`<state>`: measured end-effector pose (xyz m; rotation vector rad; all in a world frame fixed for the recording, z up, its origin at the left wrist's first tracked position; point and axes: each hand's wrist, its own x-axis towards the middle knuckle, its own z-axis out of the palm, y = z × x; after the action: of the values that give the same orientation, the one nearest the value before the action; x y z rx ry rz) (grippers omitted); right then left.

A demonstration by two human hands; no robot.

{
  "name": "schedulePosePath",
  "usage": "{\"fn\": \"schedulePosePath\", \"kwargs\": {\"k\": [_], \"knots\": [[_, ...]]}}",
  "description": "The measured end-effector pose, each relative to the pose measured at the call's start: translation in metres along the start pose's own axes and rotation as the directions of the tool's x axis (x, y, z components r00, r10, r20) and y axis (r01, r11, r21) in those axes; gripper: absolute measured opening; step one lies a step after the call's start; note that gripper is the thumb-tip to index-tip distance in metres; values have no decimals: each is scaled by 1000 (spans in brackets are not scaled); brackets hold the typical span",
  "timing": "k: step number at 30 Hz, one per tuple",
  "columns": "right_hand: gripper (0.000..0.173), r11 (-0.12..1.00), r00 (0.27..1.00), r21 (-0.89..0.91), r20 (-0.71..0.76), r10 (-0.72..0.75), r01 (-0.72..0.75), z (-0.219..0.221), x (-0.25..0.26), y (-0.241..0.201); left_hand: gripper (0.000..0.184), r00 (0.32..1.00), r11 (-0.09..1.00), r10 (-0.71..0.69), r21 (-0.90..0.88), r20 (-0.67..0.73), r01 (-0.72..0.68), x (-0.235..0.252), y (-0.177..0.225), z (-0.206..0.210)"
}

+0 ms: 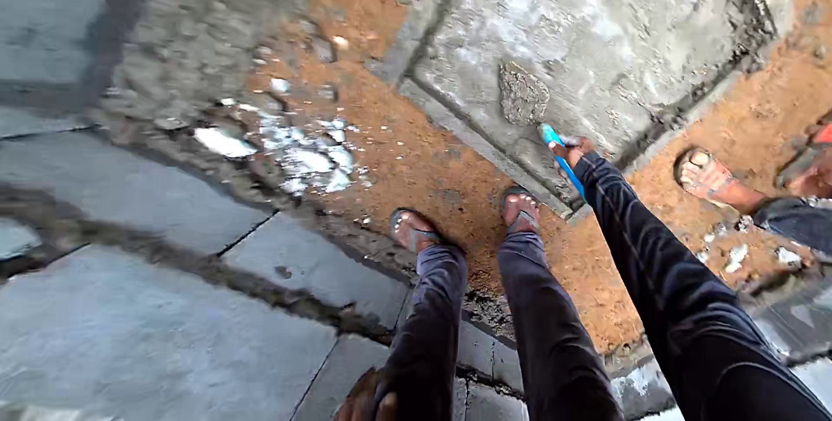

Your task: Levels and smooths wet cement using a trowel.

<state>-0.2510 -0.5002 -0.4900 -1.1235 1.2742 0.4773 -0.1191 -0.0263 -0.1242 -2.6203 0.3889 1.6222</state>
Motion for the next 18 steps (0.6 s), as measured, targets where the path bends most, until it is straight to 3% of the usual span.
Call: {"fn": "schedulePosePath", "kwargs": {"k": [4, 7, 12, 15, 18], "knots": [[36, 985, 959, 50, 225, -170, 163, 70, -54, -80, 51, 988, 998, -67, -29, -139, 64, -9, 11, 11], [34, 983, 924, 52, 335, -183, 176, 135, -130, -130, 54, 980, 978, -197, -75, 5, 197, -15, 5, 5], [45, 980, 938, -129, 331, -100, 150, 209, -292, -188, 56, 970, 942, -224, -233, 97, 241, -42, -8, 9], [53, 981, 943, -159, 328, -53, 111, 254, -377, -206, 54, 967, 886, -246, -388, 72, 254, -74, -22, 5], [47, 988, 952, -146, 306, 0, 47, 302, -446, -217, 50, 955, 796, -296, -550, 8, 251, -110, -45, -2]]}}
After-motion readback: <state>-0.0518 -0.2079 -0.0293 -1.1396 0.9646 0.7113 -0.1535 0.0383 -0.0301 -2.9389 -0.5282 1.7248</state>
